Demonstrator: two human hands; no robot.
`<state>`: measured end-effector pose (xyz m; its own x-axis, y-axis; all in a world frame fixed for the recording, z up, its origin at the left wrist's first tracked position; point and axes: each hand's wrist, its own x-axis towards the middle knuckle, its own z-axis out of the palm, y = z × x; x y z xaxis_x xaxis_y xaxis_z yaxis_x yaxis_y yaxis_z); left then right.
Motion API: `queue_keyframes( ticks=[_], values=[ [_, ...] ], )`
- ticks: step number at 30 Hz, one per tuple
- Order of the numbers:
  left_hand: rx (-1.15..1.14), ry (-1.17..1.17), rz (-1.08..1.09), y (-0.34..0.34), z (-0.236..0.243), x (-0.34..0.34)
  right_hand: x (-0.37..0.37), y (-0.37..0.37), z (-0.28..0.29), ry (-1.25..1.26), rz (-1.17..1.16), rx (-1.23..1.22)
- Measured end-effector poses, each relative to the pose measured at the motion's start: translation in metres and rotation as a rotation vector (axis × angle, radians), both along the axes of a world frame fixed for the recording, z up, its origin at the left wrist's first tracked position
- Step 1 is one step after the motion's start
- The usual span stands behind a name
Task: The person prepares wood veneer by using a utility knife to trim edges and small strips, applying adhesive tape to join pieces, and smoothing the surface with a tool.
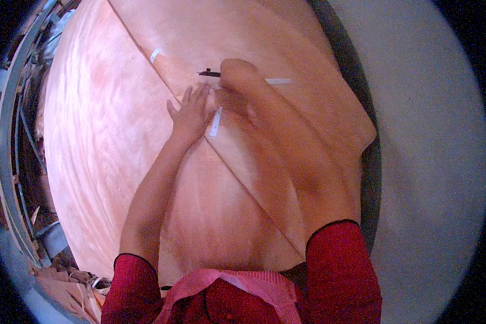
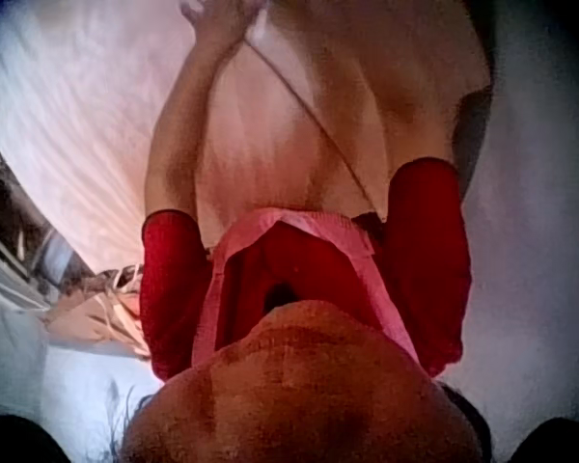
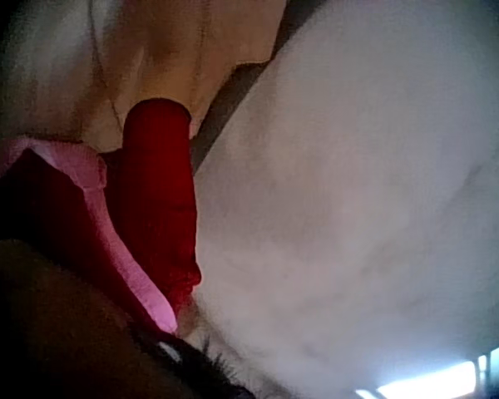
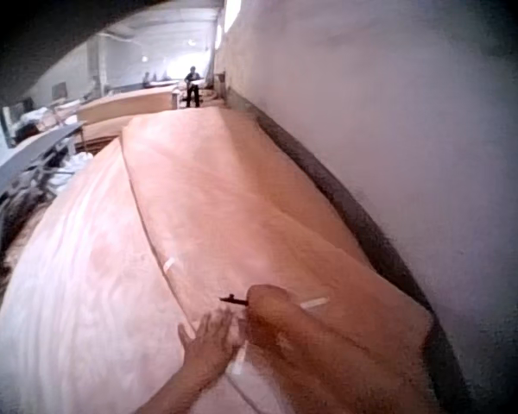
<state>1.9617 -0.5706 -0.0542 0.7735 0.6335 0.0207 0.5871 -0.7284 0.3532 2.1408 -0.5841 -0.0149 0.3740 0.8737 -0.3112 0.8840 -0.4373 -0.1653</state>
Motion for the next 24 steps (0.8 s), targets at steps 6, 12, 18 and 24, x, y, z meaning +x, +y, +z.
queue_keyframes(
  ticks=[6, 12, 18, 24],
  values=[
    [0.019, 0.165, 0.106, -0.006, 0.009, 0.021, -0.023, -0.023, 0.003, -0.017, -0.07, 0.156],
    [0.012, 0.161, 0.097, -0.001, 0.004, 0.016, -0.032, -0.078, 0.064, 0.356, -0.435, 0.336],
    [0.116, -0.315, -0.083, 0.017, -0.011, -0.048, 0.039, -0.283, 0.139, 0.888, -0.974, 0.698],
    [0.059, -0.224, -0.095, -0.027, -0.014, -0.041, 0.146, -0.419, -0.004, 0.999, -1.437, 0.703]
  ],
)
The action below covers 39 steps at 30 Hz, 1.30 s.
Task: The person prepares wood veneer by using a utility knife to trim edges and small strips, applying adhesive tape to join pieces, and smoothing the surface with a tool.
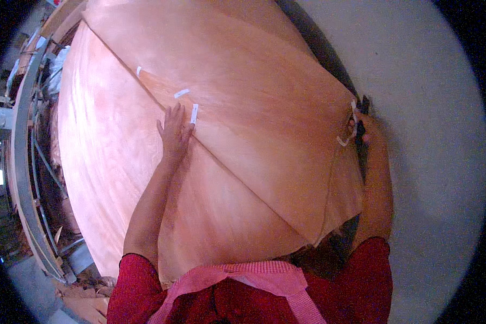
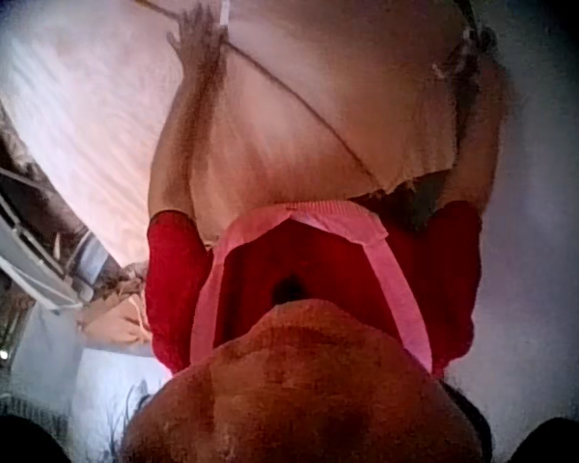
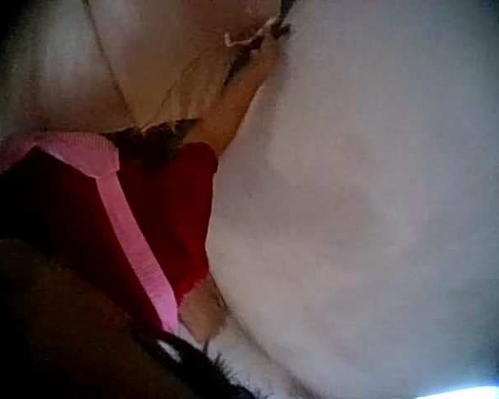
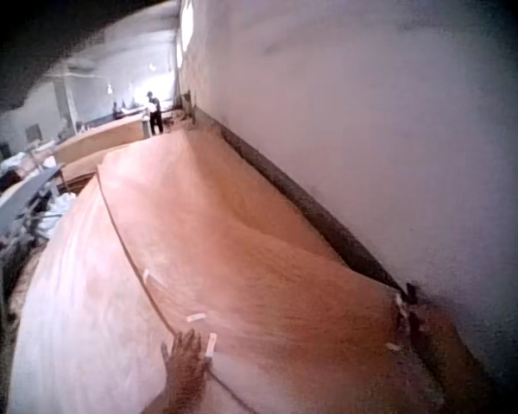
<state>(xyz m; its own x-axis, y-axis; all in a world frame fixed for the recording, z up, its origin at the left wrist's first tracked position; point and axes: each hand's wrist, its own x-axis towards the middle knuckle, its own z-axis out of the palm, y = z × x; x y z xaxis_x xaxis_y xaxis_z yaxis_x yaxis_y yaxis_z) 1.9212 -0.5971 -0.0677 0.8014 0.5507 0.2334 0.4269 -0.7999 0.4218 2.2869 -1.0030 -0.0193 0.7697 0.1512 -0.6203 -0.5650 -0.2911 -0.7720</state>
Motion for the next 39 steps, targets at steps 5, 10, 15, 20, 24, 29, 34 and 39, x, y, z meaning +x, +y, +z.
queue_keyframes(
  ticks=[5, 10, 15, 20, 24, 29, 34, 39],
  values=[
    [-0.105, -0.194, 0.078, -0.01, 0.011, -0.002, 0.041, 0.021, -0.068, -0.1, -0.051, 0.299],
    [-0.185, -0.215, 0.08, -0.011, 0.037, -0.026, -0.042, 0.06, 0.02, -0.295, -0.043, 0.369],
    [-0.279, -0.385, -0.128, -0.047, 0.119, 0.013, -0.169, 0.088, 0.125, -0.374, -0.031, 0.356],
    [0.369, -0.217, -0.498, -0.092, 0.218, 0.053, -0.277, 0.111, 0.202, -0.557, 0.606, 0.069],
    [0.426, 0.121, -0.64, -0.08, 0.244, 0.043, -0.313, 0.096, 0.166, -0.798, 0.767, 0.276],
    [0.466, -0.162, -0.464, -0.047, 0.237, -0.093, -0.35, 0.053, 0.235, -0.066, 0.775, 0.663],
    [0.717, -0.106, -0.387, -0.047, 0.219, -0.237, -0.367, 0.003, 0.203, -0.058, 0.454, 0.516],
    [0.67, 0.075, -0.372, -0.064, 0.171, -0.337, -0.423, -0.012, 0.173, -0.053, 0.345, 0.391]
  ],
)
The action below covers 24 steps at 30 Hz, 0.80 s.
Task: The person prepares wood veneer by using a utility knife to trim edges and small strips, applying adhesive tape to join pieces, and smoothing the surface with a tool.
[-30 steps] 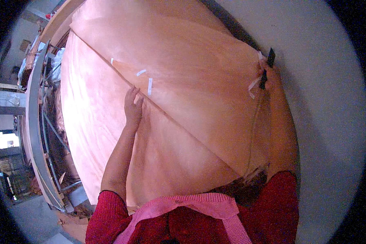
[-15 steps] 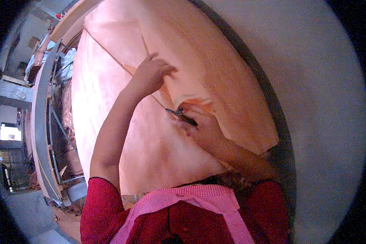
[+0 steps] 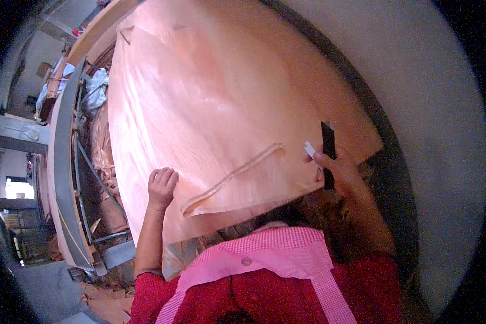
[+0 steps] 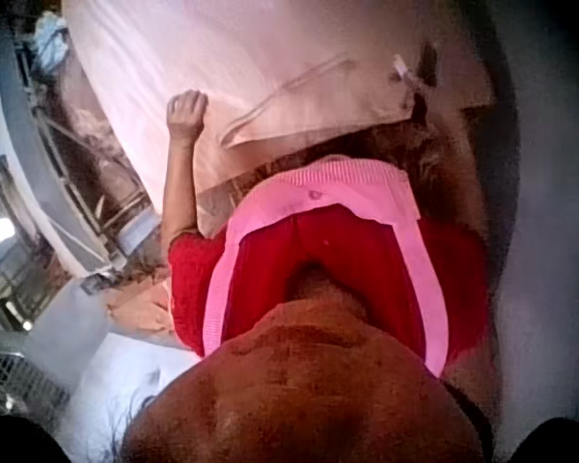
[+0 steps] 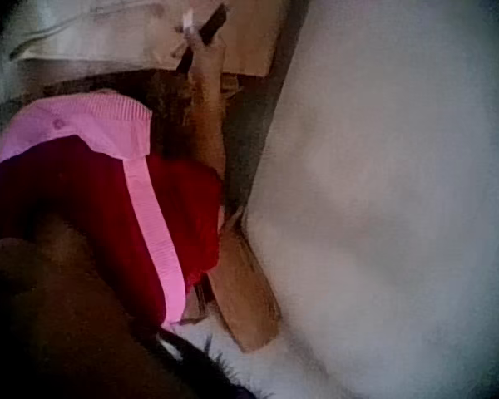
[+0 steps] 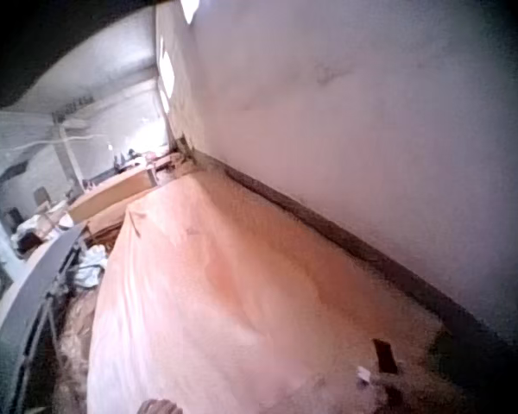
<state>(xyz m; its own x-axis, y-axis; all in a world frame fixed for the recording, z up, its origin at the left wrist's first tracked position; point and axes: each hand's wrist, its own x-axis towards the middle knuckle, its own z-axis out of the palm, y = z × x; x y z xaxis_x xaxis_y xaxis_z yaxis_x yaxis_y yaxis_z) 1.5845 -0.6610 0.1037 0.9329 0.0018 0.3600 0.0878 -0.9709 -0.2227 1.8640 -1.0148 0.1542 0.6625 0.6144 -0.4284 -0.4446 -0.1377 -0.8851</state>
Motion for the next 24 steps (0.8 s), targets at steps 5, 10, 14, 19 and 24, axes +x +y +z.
queue_keyframes(
  ticks=[5, 10, 14, 19, 24],
  values=[
    [-0.046, 0.073, -0.003, -0.014, -0.04, -0.05, -0.036, -0.001, -0.015, 0.036, -0.037, -0.092],
    [-0.343, 0.129, 0.126, -0.034, -0.051, -0.106, -0.072, -0.022, -0.025, 0.057, -0.086, -0.149],
    [-0.557, -0.129, 0.009, -0.087, -0.039, -0.124, -0.084, -0.04, -0.034, 0.109, -0.101, -0.181],
    [-0.565, 0.067, 0.051, -0.161, -0.05, -0.011, -0.088, -0.031, -0.045, 0.163, -0.077, -0.207],
    [-0.296, 0.287, 0.409, -0.128, -0.131, 0.089, -0.086, -0.026, -0.045, 0.181, 0.012, -0.165]
  ],
)
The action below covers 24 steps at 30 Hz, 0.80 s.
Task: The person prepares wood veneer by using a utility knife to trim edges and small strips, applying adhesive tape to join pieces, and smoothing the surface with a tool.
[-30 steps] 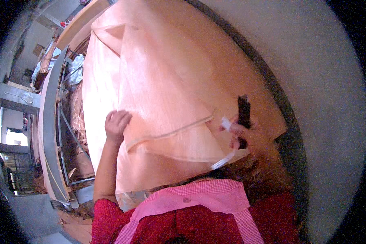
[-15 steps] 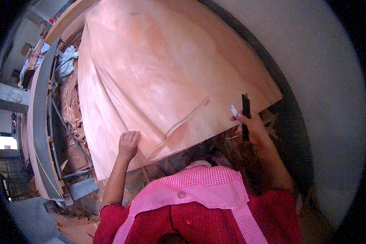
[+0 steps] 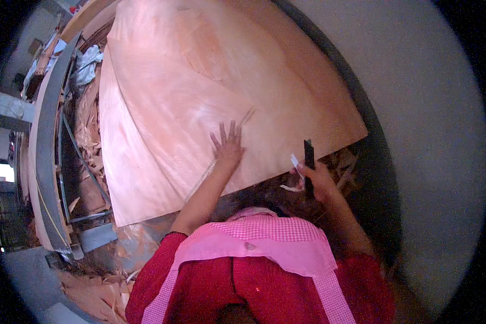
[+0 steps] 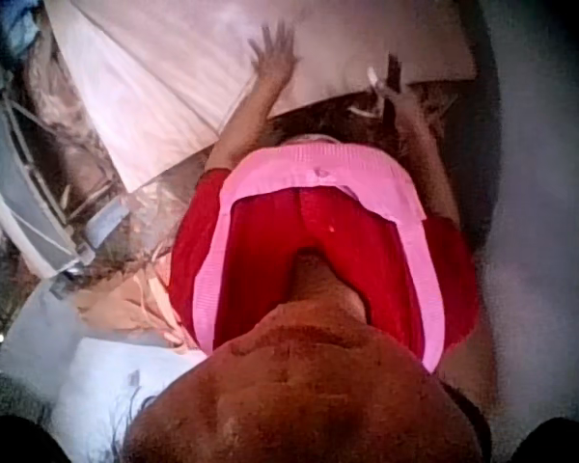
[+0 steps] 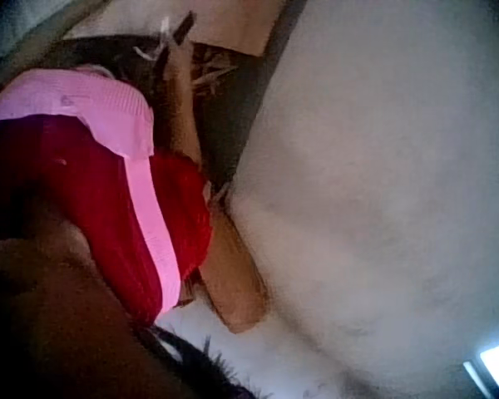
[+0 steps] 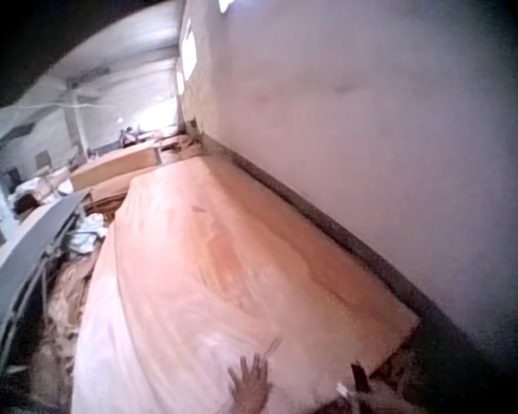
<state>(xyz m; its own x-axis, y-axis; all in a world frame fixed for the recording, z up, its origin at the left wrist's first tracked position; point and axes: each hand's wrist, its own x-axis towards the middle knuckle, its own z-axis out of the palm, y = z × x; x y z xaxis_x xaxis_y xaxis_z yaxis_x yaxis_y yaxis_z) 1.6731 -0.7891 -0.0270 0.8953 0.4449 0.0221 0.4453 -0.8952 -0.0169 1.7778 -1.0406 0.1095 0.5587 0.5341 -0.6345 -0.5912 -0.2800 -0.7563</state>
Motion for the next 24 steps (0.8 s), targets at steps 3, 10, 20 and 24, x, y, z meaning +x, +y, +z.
queue_keyframes(
  ticks=[3, 10, 20, 24],
  values=[
    [0.116, -0.075, 0.147, 0.027, -0.021, 0.0, 0.005, -0.019, -0.006, 0.012, -0.048, -0.053],
    [-0.259, -0.306, 0.571, 0.083, 0.021, -0.073, 0.017, -0.048, -0.027, 0.051, -0.1, -0.051],
    [-0.101, -1.294, 1.583, 0.155, 0.067, -0.321, 0.027, -0.033, -0.028, 0.111, 0.022, -0.015],
    [0.455, -1.302, 1.509, 0.123, 0.106, -0.271, 0.03, -0.028, -0.036, 0.109, 0.091, -0.067]
  ],
)
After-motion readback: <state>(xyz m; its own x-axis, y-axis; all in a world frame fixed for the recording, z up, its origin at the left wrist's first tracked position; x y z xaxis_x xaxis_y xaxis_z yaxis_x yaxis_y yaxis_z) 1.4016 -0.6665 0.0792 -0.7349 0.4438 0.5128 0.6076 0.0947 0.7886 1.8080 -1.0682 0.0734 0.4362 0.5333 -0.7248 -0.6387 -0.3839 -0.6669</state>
